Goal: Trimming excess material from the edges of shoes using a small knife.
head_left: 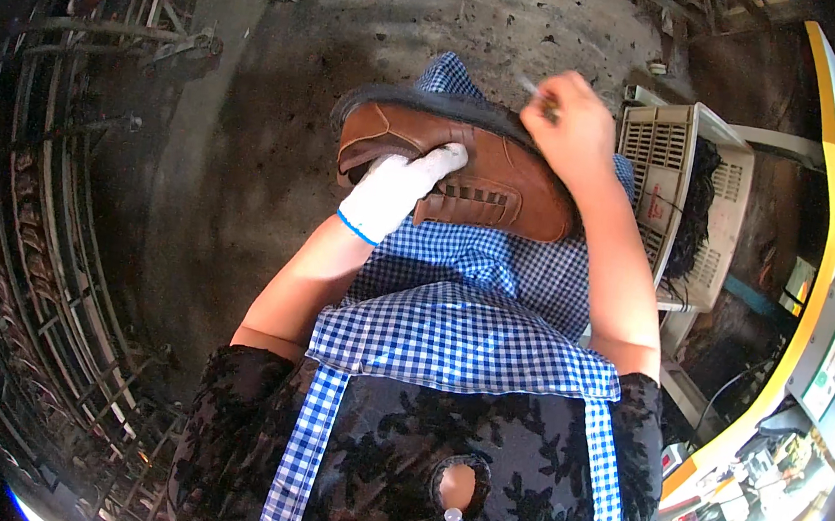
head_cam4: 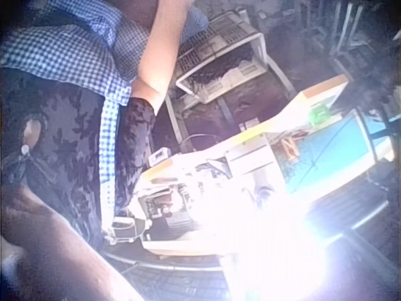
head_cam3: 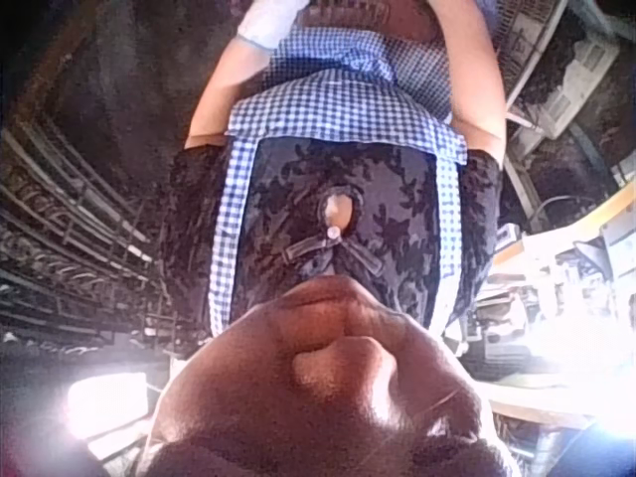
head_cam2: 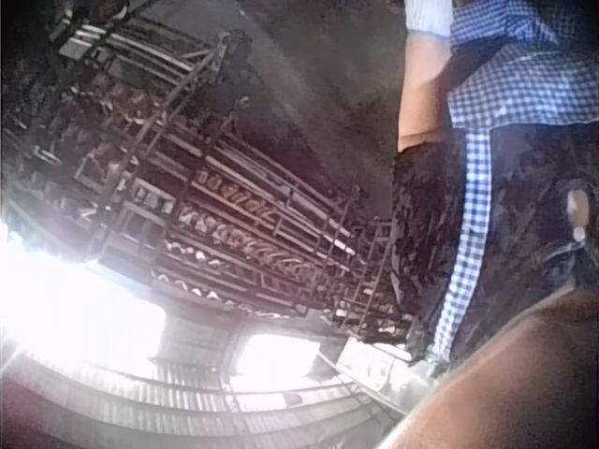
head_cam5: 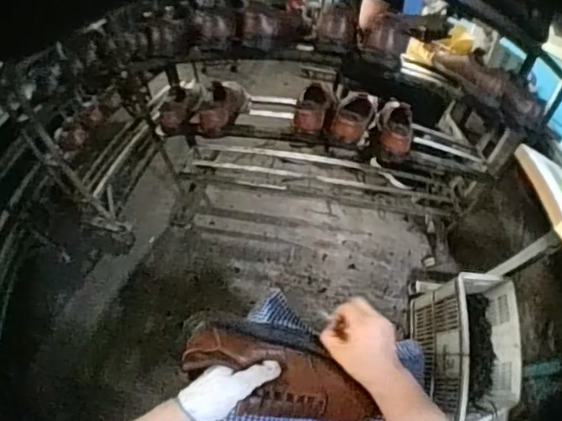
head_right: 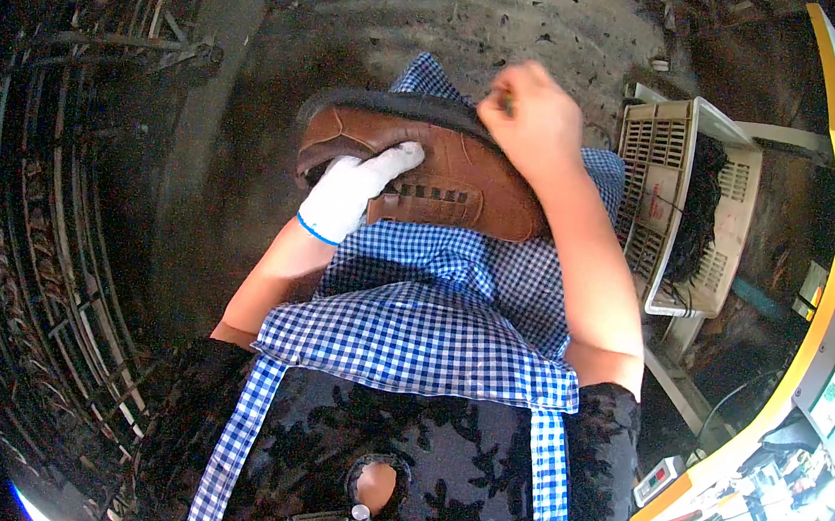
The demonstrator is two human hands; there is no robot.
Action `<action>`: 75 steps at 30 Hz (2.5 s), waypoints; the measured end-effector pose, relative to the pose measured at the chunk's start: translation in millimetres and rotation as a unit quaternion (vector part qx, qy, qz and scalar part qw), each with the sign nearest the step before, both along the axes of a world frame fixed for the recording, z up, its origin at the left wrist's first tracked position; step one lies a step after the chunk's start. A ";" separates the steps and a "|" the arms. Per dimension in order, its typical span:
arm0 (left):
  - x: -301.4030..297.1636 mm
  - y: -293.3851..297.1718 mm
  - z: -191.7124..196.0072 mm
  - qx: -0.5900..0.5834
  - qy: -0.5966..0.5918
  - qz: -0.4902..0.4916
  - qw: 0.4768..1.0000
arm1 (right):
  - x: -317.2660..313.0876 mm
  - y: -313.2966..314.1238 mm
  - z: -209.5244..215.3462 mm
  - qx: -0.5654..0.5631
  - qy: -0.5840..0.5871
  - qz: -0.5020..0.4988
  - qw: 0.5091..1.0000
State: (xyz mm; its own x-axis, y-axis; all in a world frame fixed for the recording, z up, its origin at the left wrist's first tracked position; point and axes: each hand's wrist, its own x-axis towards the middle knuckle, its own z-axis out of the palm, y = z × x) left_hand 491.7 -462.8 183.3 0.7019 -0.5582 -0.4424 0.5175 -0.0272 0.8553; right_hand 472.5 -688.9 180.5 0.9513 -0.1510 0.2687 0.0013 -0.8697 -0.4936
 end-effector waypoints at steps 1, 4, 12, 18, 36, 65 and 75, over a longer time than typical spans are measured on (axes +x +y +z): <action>0.3 -0.8 -4.7 -0.002 0.000 -0.002 1.000 | -8.9 -10.0 -8.0 0.083 0.011 -0.041 0.996; -1.6 3.4 -4.6 -0.004 -0.008 -0.001 1.000 | -41.2 -25.7 -14.9 0.251 0.065 -0.096 0.961; -6.5 10.2 20.9 -0.004 -0.020 0.003 1.000 | -87.2 -3.8 22.0 0.254 0.152 -0.047 0.954; -15.4 24.2 44.6 0.079 -0.124 -0.093 0.985 | -97.8 8.6 28.9 0.282 0.156 0.026 0.946; -8.6 6.4 67.8 0.122 -0.431 -0.062 0.892 | -77.7 43.2 47.0 0.228 -0.193 0.013 0.954; -23.7 -23.2 111.9 0.266 -0.657 -0.110 0.696 | -57.9 41.3 77.6 0.082 -0.214 0.008 0.973; -32.7 -4.2 80.0 0.185 -0.459 -0.140 0.858 | -68.0 31.5 79.5 0.060 -0.180 0.067 0.979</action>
